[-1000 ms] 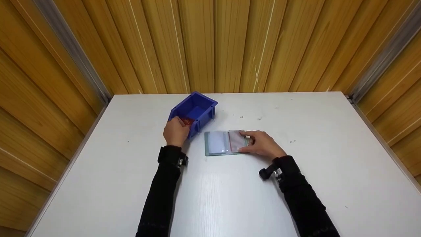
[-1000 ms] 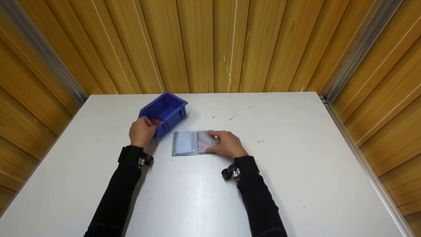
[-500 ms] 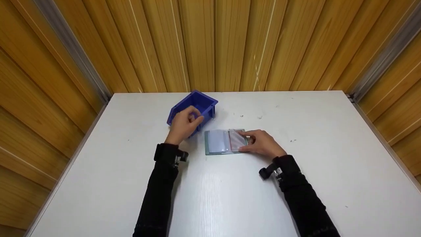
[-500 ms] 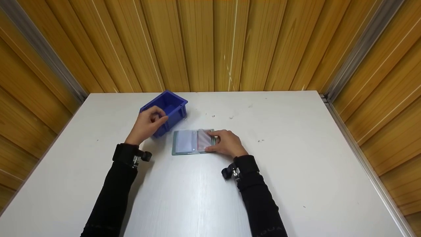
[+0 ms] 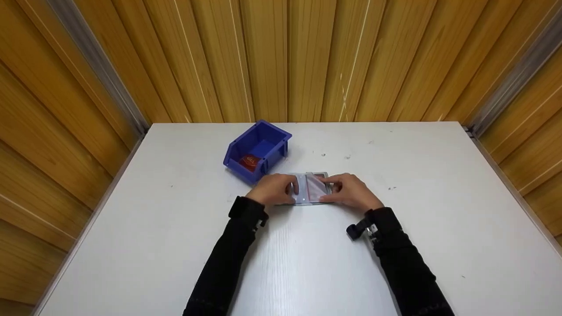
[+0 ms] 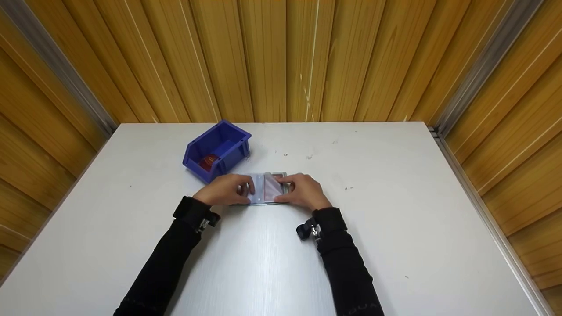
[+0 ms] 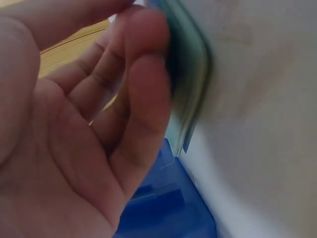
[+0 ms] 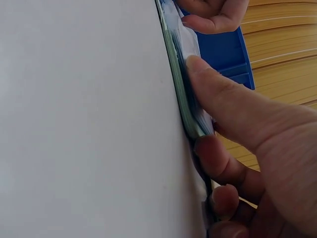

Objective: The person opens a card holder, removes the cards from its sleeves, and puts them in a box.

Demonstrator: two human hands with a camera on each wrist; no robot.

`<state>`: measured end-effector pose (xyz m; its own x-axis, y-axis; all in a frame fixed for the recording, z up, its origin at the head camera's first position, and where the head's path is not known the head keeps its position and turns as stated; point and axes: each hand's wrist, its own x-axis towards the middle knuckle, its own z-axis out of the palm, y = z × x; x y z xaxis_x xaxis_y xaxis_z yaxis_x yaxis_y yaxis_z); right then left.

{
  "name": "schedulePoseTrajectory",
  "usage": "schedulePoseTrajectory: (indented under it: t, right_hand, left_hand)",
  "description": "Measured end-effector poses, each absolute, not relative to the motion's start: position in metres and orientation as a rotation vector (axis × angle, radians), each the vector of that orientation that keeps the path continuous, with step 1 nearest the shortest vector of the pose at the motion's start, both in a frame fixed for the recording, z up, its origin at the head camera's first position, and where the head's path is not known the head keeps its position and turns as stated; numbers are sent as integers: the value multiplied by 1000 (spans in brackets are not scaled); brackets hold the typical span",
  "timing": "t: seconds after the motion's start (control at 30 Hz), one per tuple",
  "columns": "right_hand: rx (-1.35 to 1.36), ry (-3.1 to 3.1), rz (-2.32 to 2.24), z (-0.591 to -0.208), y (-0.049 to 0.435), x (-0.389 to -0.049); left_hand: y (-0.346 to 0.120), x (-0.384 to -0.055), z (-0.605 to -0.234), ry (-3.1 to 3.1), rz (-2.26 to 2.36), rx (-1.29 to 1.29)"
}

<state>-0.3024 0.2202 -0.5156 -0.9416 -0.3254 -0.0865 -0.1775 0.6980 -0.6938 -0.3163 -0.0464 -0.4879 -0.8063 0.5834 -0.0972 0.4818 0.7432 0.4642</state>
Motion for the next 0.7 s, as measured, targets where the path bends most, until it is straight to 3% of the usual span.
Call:
schedulePoseTrajectory:
  t: [0.7]
  right_hand:
    - [-497,2767,-1167,-513,212,-300]
  left_hand:
    - [-51,-318,-490,2639,716,743]
